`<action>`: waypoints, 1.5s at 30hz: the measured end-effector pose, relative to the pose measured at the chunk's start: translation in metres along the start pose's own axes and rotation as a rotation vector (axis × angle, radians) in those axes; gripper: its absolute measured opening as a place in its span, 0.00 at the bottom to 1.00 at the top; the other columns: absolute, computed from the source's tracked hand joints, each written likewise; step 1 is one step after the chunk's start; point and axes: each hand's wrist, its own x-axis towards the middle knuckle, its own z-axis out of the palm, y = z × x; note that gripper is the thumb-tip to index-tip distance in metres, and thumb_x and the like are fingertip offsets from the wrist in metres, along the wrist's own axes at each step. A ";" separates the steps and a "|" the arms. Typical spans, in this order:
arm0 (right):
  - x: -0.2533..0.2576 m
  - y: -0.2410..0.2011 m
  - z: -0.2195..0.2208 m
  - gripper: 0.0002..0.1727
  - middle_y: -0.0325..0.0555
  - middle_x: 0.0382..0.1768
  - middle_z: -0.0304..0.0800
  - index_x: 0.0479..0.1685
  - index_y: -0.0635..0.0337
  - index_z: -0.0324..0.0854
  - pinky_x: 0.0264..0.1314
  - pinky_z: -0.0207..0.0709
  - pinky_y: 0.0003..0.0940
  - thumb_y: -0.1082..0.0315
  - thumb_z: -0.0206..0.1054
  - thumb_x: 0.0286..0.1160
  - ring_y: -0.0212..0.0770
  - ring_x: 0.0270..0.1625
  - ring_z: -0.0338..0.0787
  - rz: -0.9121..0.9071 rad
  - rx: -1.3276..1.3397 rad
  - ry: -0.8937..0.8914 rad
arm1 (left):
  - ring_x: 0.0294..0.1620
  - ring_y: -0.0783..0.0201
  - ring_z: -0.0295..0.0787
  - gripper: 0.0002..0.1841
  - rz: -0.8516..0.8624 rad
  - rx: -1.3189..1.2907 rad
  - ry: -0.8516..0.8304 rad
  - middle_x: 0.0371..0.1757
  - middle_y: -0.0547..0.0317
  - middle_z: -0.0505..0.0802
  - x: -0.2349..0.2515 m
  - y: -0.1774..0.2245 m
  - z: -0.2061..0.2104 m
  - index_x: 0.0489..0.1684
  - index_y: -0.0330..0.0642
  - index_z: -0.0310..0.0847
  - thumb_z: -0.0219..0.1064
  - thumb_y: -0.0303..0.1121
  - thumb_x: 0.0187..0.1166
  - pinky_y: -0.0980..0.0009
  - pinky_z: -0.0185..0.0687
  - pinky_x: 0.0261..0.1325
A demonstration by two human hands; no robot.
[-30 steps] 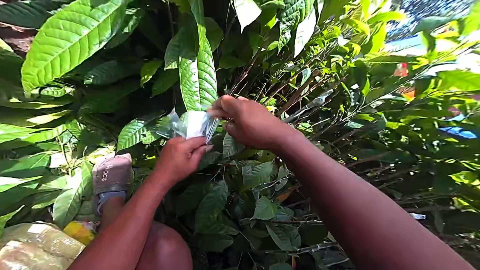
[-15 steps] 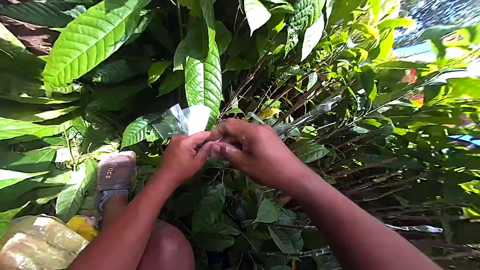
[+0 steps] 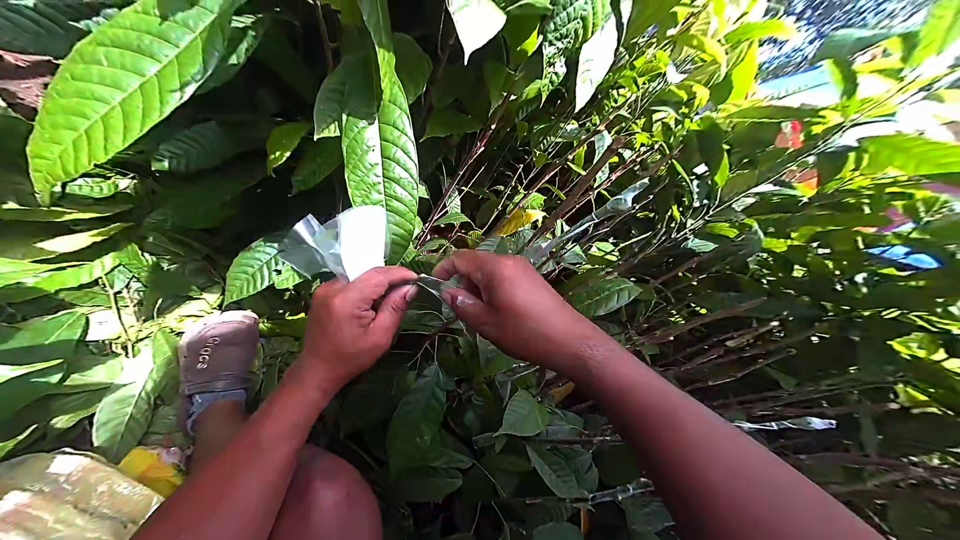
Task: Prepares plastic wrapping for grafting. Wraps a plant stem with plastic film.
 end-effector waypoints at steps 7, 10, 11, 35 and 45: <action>-0.021 -0.021 -0.011 0.07 0.35 0.33 0.85 0.42 0.54 0.91 0.34 0.79 0.24 0.63 0.70 0.78 0.27 0.32 0.82 -0.179 -0.129 0.089 | 0.25 0.77 0.87 0.10 -0.045 -0.119 -0.048 0.33 0.63 0.94 0.003 0.003 0.006 0.49 0.39 0.91 0.65 0.34 0.83 0.77 0.87 0.30; 0.011 -0.010 -0.003 0.05 0.47 0.34 0.82 0.35 0.58 0.90 0.35 0.82 0.40 0.70 0.70 0.77 0.43 0.35 0.85 -0.267 -0.284 0.180 | 0.33 0.76 0.89 0.11 0.011 -0.079 -0.144 0.35 0.64 0.94 0.000 0.006 0.008 0.46 0.41 0.91 0.64 0.35 0.84 0.74 0.88 0.41; 0.017 -0.002 0.004 0.05 0.49 0.36 0.82 0.36 0.58 0.90 0.35 0.83 0.43 0.70 0.70 0.78 0.46 0.36 0.86 -0.242 -0.306 0.186 | 0.34 0.75 0.90 0.10 -0.013 -0.107 -0.134 0.38 0.63 0.94 0.000 0.004 0.005 0.47 0.39 0.90 0.64 0.33 0.84 0.74 0.90 0.42; 0.045 0.001 0.009 0.08 0.42 0.35 0.85 0.40 0.59 0.91 0.39 0.80 0.38 0.64 0.69 0.81 0.37 0.36 0.84 0.016 0.212 0.219 | 0.24 0.73 0.85 0.27 -0.291 -0.562 -0.048 0.38 0.66 0.91 0.003 -0.002 0.004 0.75 0.47 0.76 0.73 0.26 0.75 0.78 0.87 0.27; 0.031 0.012 0.059 0.06 0.44 0.35 0.86 0.47 0.60 0.83 0.34 0.82 0.36 0.70 0.71 0.78 0.36 0.31 0.85 0.151 0.450 0.387 | 0.22 0.77 0.82 0.05 -0.355 -0.574 -0.050 0.38 0.67 0.92 0.002 0.001 0.003 0.46 0.43 0.89 0.69 0.27 0.78 0.81 0.82 0.27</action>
